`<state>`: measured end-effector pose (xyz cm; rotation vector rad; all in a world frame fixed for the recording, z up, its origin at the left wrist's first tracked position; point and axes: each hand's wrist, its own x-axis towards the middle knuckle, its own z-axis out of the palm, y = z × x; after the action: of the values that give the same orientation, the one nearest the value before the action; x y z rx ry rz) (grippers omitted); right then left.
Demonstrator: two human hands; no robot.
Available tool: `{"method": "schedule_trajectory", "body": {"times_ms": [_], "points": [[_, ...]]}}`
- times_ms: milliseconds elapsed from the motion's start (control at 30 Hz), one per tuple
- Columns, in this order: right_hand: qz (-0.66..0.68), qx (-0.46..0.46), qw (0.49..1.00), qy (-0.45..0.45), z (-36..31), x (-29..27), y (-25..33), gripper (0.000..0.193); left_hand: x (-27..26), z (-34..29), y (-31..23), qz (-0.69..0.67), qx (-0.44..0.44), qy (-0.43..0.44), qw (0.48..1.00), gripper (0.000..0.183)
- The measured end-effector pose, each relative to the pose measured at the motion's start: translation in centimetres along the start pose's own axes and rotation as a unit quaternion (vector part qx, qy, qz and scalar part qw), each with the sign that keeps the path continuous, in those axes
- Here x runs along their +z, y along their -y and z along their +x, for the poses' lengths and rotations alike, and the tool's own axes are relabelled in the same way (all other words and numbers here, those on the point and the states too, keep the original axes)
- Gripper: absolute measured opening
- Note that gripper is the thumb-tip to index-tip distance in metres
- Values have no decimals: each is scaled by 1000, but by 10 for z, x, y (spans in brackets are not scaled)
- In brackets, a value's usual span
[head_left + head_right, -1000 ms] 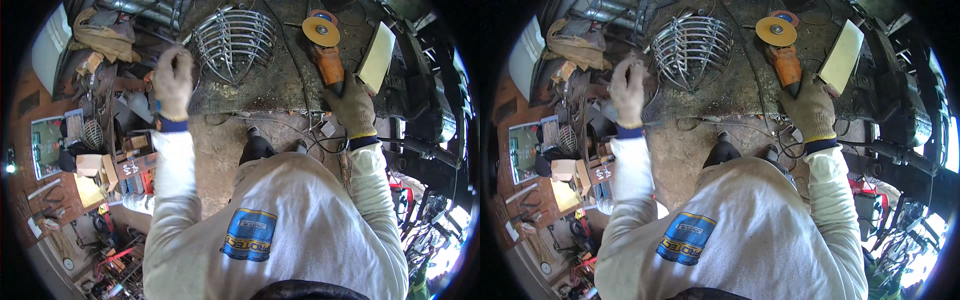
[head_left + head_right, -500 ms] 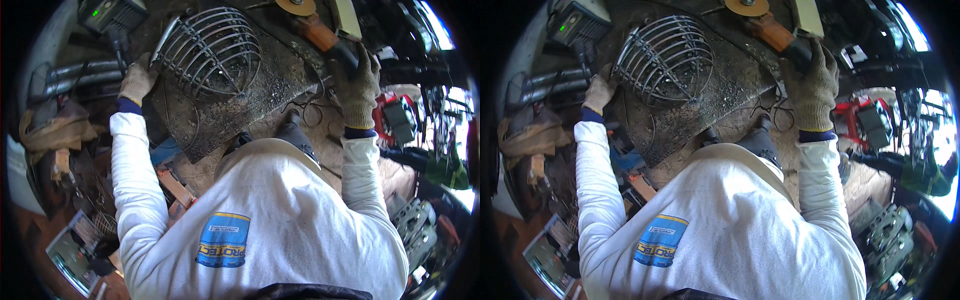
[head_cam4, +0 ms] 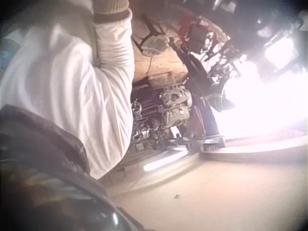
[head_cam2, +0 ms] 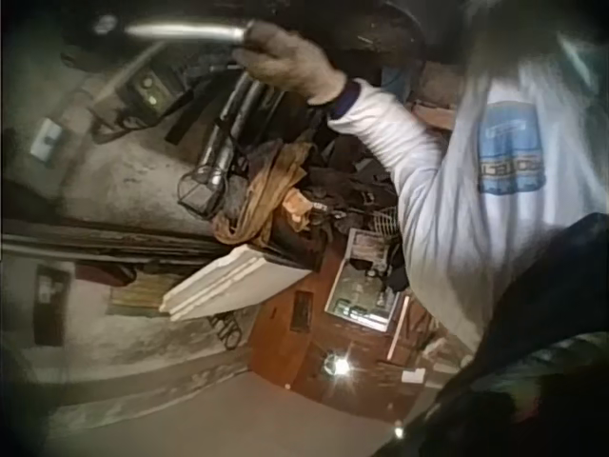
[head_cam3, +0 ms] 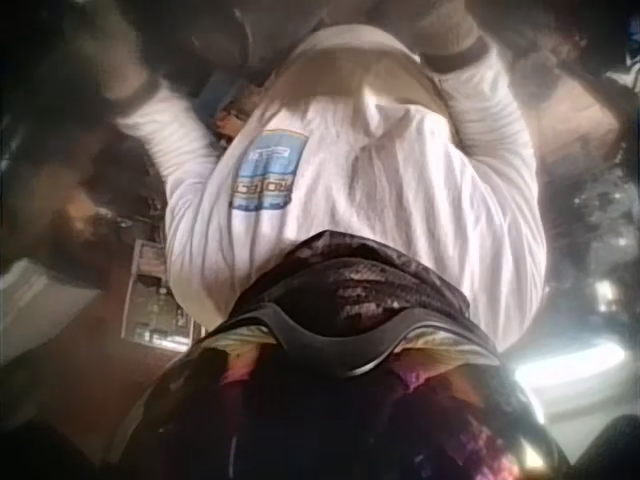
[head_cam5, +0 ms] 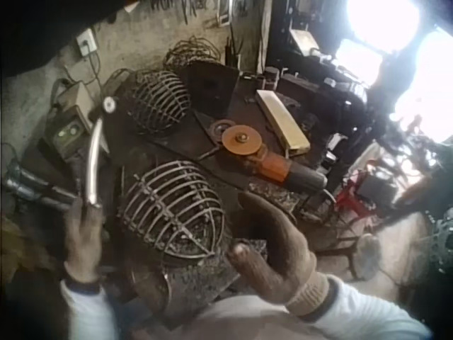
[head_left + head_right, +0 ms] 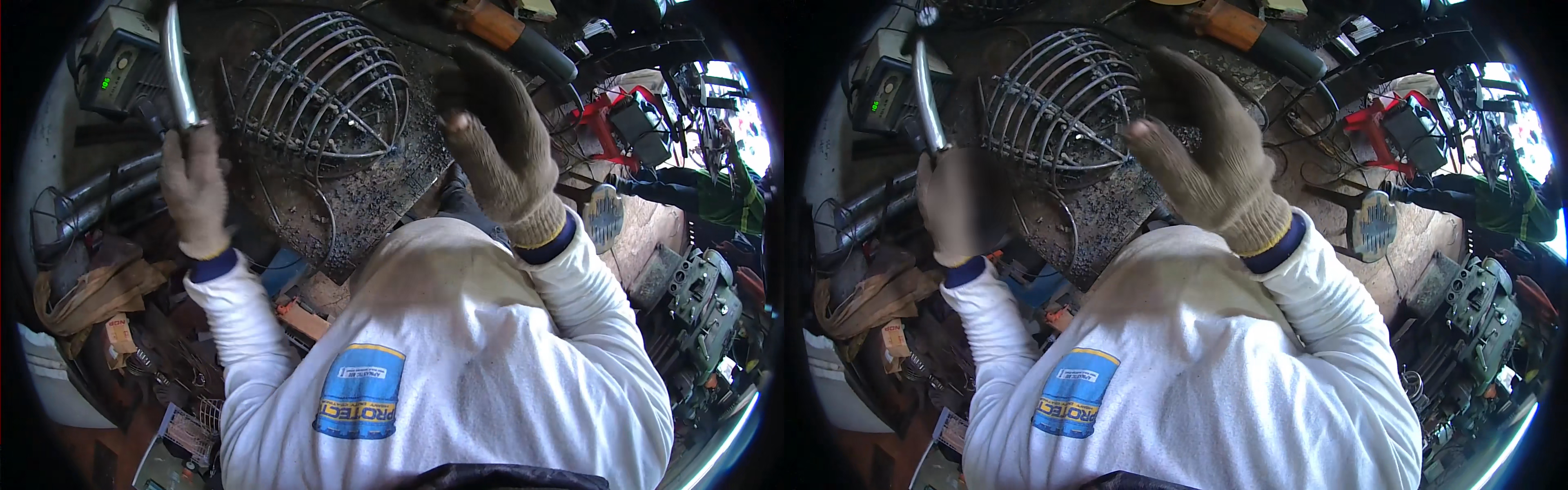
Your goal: The person uses an angle grinder to smooth a metal cage-like guard, then hits a metal rod with a hammer, and finally welds the rod to the guard with a welding torch.
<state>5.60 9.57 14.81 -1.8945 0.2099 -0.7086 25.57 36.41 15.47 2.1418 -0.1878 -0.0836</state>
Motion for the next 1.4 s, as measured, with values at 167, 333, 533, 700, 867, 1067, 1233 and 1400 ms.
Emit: {"method": "schedule_trajectory", "body": {"times_ms": [167,333,533,700,867,1067,1233,1400], "points": [[202,47,978,28,37,36,46,67,89,-77,-20,131,518,-132,835,43],[277,265,910,-159,7,2,13,44,85,-97,-67,82,480,117,866,48],[207,443,870,-58,-31,-5,-26,38,44,4,-9,180,448,-145,864,49],[180,482,857,-28,-26,22,-37,37,68,8,12,127,245,-26,961,53],[-336,60,925,166,-48,20,-73,32,72,14,13,121,289,-51,948,57],[-180,177,966,48,-39,25,-68,32,74,18,23,86,254,-16,963,52],[58,459,882,86,-23,7,-43,62,77,23,29,88,213,-3,973,56],[-320,120,922,181,-46,23,-85,44,72,22,30,74,182,-18,980,56]]}}
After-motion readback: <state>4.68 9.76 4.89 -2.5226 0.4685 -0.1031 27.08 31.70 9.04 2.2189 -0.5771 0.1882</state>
